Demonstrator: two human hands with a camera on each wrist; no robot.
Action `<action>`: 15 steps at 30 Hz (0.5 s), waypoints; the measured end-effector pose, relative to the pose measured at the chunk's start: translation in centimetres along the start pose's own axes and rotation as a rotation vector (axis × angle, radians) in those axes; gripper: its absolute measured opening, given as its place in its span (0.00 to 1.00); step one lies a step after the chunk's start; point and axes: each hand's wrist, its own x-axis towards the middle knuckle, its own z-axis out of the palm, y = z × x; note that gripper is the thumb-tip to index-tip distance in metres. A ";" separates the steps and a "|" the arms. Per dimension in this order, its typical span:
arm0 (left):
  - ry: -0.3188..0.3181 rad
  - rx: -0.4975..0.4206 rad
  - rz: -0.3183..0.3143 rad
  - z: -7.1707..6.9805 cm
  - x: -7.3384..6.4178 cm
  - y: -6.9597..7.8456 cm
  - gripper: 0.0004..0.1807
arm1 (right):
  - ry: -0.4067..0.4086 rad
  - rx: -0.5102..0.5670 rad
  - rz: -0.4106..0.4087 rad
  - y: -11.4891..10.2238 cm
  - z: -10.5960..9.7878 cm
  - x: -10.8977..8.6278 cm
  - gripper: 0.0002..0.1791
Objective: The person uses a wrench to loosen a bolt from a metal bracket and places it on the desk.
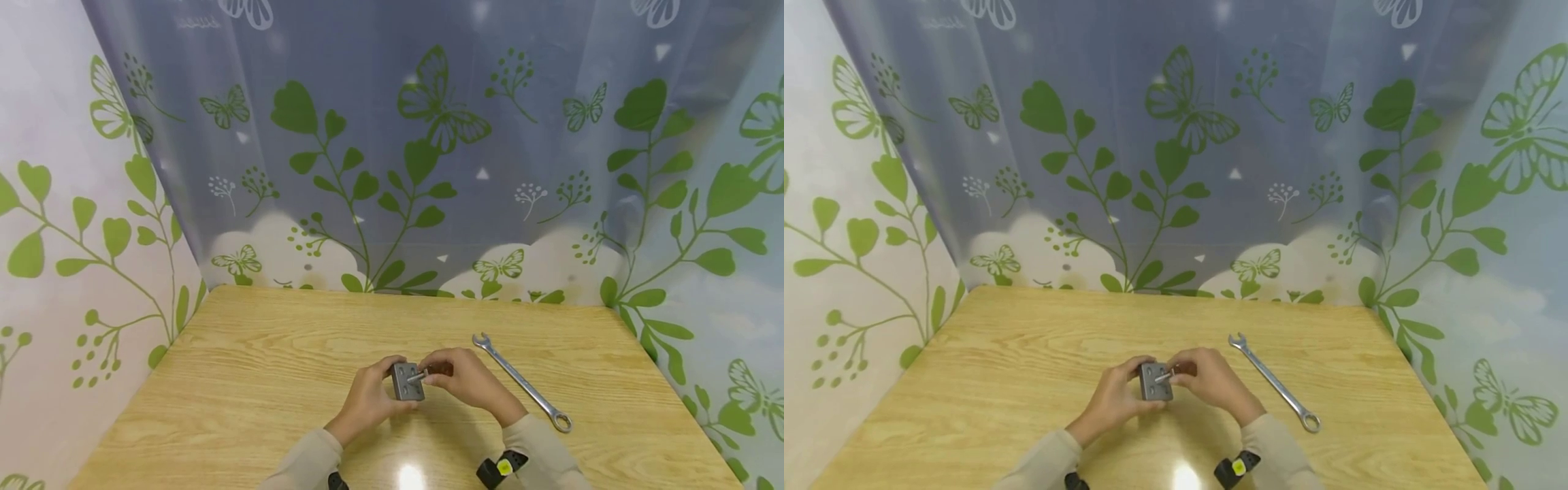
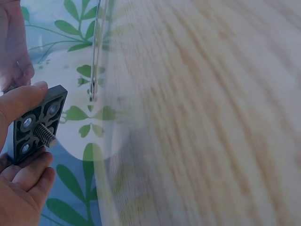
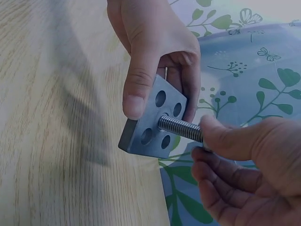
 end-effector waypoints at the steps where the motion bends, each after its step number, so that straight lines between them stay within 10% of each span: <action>1: 0.002 0.000 0.003 0.0 0.0 0.0 0.39 | -0.001 -0.001 -0.014 0.0 -0.1 0.0 0.09; 15: 0.003 -0.004 0.003 0.1 0.0 0.0 0.39 | -0.032 0.015 -0.024 0.3 -0.2 0.0 0.15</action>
